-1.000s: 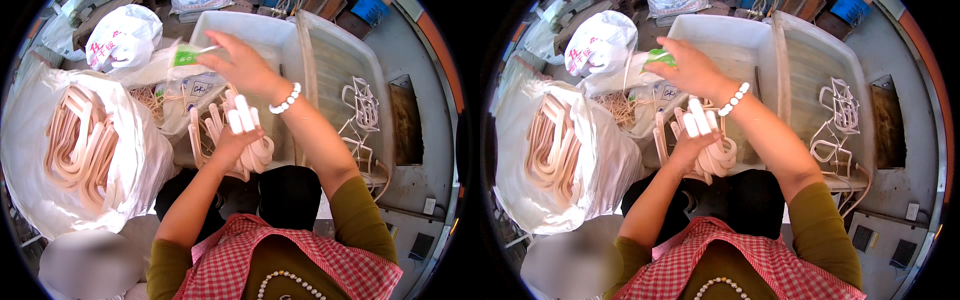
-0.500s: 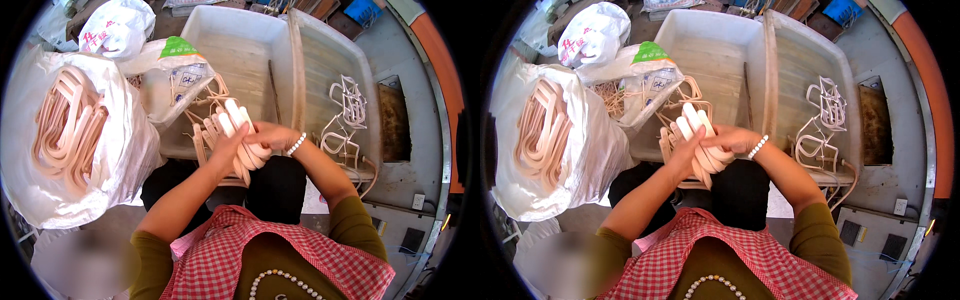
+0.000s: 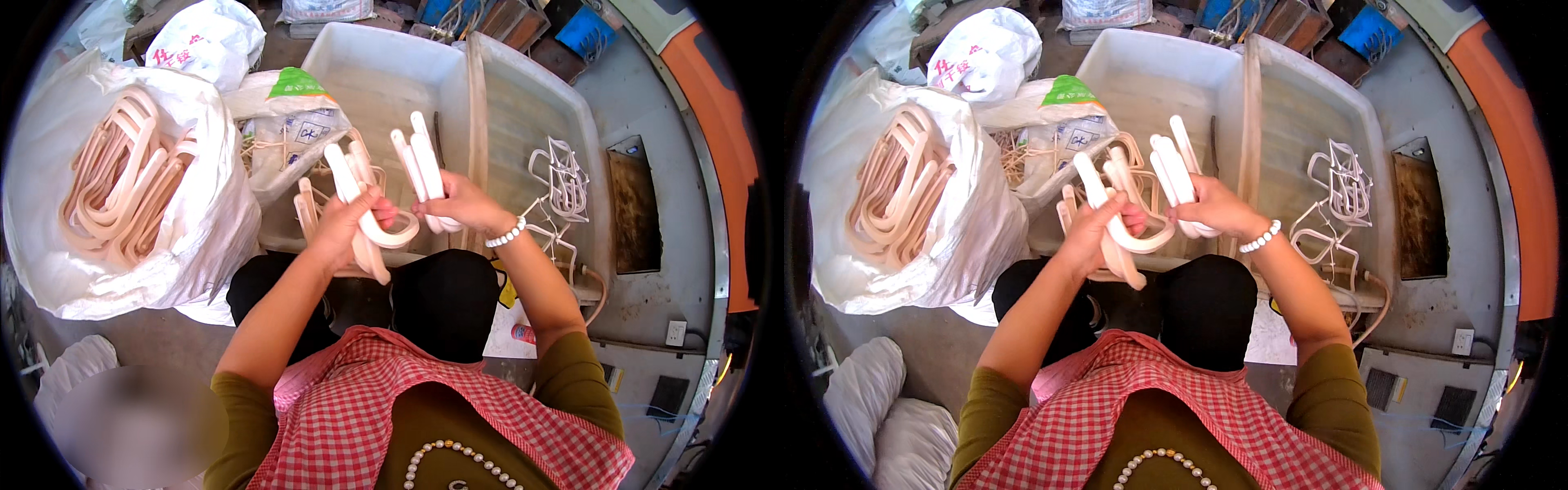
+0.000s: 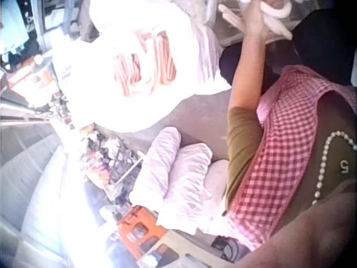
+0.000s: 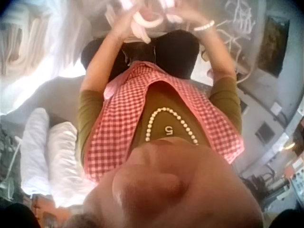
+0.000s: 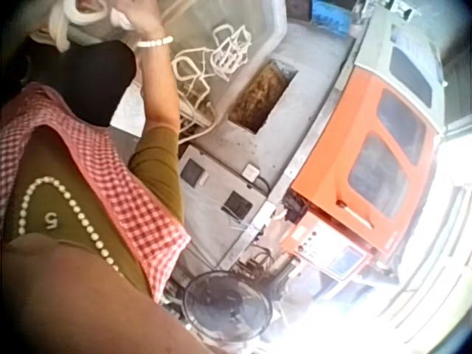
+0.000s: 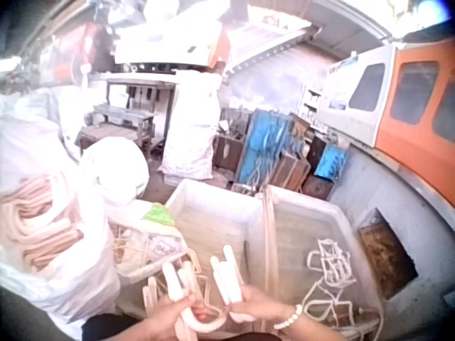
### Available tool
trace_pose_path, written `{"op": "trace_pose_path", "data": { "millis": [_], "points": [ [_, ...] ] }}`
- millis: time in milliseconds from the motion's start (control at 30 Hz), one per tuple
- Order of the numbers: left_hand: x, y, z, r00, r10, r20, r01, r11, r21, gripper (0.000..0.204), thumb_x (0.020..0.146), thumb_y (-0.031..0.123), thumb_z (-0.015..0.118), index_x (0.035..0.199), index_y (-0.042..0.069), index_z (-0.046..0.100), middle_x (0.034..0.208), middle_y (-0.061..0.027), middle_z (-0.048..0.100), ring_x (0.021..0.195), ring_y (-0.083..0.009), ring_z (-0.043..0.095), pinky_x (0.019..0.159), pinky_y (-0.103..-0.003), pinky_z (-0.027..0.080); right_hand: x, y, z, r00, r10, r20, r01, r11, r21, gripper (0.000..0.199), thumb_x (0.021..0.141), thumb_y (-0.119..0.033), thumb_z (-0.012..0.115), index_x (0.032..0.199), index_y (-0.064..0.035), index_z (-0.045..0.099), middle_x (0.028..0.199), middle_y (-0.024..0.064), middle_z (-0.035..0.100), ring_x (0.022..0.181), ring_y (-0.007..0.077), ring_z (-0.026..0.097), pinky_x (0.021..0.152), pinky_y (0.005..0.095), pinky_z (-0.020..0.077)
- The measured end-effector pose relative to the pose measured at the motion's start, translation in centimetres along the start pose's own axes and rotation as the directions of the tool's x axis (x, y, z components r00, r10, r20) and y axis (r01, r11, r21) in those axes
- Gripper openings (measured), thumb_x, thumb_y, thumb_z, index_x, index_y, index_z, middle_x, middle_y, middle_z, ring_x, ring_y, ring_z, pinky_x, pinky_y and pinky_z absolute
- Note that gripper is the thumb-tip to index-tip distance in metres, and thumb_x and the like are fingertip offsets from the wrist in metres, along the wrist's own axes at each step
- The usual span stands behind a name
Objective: The person assembles plastic hangers by inserting white plastic hooks into pink hanger frames. They repeatedly pick up frames and hooks, insert the hooks, and place the assembled hangers into a white sack.
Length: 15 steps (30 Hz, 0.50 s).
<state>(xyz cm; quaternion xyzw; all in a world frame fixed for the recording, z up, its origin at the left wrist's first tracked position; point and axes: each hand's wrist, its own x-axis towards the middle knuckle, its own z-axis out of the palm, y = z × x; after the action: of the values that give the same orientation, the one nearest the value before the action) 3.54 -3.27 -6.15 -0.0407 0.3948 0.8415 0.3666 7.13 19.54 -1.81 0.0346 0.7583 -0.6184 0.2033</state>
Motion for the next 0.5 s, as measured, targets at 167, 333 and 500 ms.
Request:
{"op": "trace_pose_path", "data": {
  "millis": [167,333,500],
  "points": [
    [-3.9,4.4,0.2,0.951,0.07,0.301,0.013,0.964,-0.266,0.026,0.097,0.032,0.052,0.105,0.008,0.049,0.07,0.0046,0.038,0.06,-0.0063,0.039,0.056,-0.023,0.04,-3.9,-4.0,0.7,0.969,-0.219,0.117,0.206,0.447,-0.871,0.021,0.08,-0.008,0.059,0.101,-0.0081,0.055,0.084,0.0098,0.062,0.081,0.024,0.062,0.072,0.0368,0.0471],
    [-8.0,6.8,0.2,0.872,0.231,0.431,-0.007,0.887,-0.461,0.026,0.1,0.027,0.045,0.114,0.005,0.05,0.071,0.0033,0.037,0.058,-0.0056,0.036,0.051,-0.019,0.035,-5.8,-5.0,-2.4,0.908,-0.386,0.164,0.164,-0.034,-0.986,0.018,0.074,-0.004,0.059,0.09,-0.0112,0.054,0.08,0.0077,0.058,0.083,0.027,0.059,0.076,0.0377,0.0426],
    [-8.7,5.8,-0.2,0.955,0.093,0.281,0.043,0.896,-0.443,0.038,0.096,0.044,0.049,0.108,0.008,0.052,0.07,0.0023,0.04,0.06,-0.0083,0.04,0.054,-0.021,0.04,-8.4,-7.7,-1.7,0.759,-0.625,0.184,0.326,0.12,-0.938,0.026,0.07,-0.001,0.066,0.092,-0.008,0.054,0.086,0.0091,0.058,0.084,0.0299,0.056,0.078,0.0383,0.0424]
  ]
}}
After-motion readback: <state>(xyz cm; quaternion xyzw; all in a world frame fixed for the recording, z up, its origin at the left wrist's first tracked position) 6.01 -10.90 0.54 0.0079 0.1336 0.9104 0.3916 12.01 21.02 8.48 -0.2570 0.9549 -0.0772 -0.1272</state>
